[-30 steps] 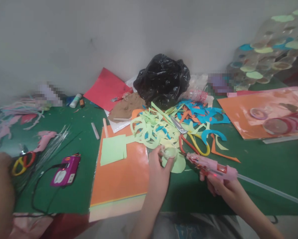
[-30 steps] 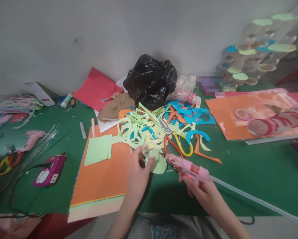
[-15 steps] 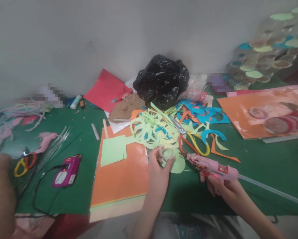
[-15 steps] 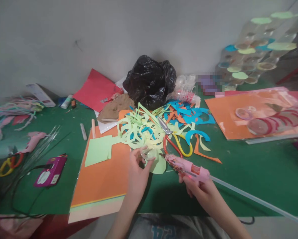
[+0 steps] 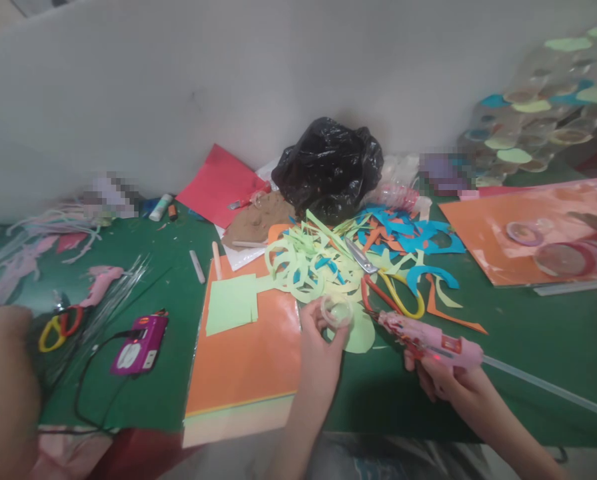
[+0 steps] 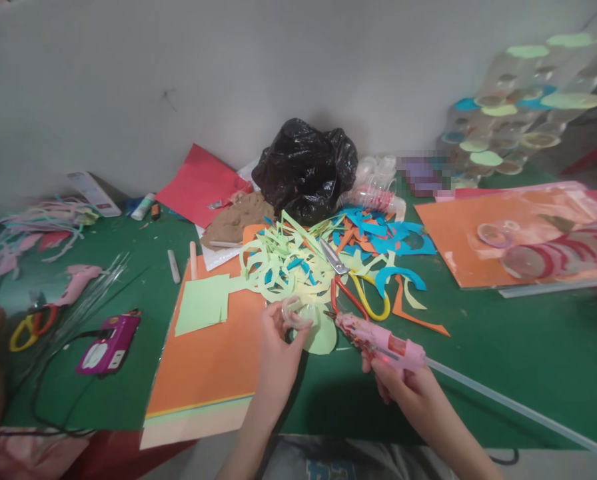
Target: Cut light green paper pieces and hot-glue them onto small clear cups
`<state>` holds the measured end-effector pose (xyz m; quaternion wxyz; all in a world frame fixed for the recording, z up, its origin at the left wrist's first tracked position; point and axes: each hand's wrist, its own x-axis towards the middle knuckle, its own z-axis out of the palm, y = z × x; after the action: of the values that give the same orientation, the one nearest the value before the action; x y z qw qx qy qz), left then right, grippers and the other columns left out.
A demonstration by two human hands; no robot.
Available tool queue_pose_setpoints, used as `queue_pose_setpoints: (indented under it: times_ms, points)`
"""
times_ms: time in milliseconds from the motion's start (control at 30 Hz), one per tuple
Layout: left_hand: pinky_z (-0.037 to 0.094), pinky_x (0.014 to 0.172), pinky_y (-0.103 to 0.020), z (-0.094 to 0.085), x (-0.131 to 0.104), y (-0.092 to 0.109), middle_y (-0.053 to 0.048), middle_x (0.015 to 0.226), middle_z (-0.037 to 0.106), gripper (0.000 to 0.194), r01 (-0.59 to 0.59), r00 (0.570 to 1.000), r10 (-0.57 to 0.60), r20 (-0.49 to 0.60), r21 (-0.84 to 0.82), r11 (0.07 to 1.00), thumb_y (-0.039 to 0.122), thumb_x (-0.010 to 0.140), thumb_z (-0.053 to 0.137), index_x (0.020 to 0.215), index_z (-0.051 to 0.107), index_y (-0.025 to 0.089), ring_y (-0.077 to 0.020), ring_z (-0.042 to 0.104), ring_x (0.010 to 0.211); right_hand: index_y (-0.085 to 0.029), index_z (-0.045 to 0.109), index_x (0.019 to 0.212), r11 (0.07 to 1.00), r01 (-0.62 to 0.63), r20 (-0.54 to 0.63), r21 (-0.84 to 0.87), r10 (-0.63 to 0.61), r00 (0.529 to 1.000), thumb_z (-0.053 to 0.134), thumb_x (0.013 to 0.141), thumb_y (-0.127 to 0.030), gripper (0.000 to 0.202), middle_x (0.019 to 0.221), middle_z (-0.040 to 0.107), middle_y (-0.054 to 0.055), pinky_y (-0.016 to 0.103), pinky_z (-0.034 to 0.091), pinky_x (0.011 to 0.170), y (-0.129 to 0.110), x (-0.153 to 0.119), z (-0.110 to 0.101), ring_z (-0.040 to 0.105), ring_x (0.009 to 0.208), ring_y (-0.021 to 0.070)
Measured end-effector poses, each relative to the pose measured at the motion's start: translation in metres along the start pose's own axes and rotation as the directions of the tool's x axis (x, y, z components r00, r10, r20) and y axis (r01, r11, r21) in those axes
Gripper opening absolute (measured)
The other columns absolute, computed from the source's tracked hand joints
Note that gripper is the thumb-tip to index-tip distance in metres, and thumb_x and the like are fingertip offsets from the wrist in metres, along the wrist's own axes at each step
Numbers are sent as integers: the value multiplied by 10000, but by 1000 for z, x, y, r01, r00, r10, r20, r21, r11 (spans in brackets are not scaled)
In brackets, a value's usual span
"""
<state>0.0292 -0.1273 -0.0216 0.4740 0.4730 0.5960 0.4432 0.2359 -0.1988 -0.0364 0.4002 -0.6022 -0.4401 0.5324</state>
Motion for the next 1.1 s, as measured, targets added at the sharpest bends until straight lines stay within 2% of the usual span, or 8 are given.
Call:
queue_pose_setpoints:
  times_ms: [200, 433, 767, 1100]
  points:
    - [521, 884, -324, -2, 1, 1, -100, 1244, 608, 426, 12, 999, -14, 29, 69, 998, 328, 861, 673, 1242, 524, 209, -189, 622, 1075, -145, 636, 812, 1000, -10, 6, 25, 10, 1000, 512, 910, -653, 532, 521, 476, -7, 222, 356, 449, 4, -1, 0, 409, 457, 95]
    - [528, 903, -332, -4, 3, -1, -92, 1290, 605, 456, -56, 998, 49, 40, 183, 982, 274, 885, 615, 1335, 552, 241, -210, 610, 1126, -137, 644, 812, 1000, -2, 15, 15, 2, 1000, 512, 929, -626, 520, 542, 491, -5, 216, 380, 470, 1, -3, -2, 429, 473, 91]
    - [532, 962, -335, -1, 3, 4, -109, 1314, 595, 403, -71, 997, 64, 49, 180, 981, 282, 923, 556, 1320, 549, 218, -200, 622, 1158, -143, 652, 839, 1000, -6, 5, 13, 6, 1000, 541, 925, -606, 483, 586, 513, 2, 227, 385, 483, -3, -6, -2, 450, 503, 102]
    - [515, 1006, -370, -2, 1, 4, -80, 1271, 615, 380, -34, 996, 23, 88, 127, 991, 295, 904, 601, 1280, 576, 244, -207, 620, 1159, -151, 660, 819, 999, -39, 7, -38, 39, 999, 553, 903, -635, 502, 650, 580, 40, 248, 410, 513, 27, -9, -6, 491, 544, 122]
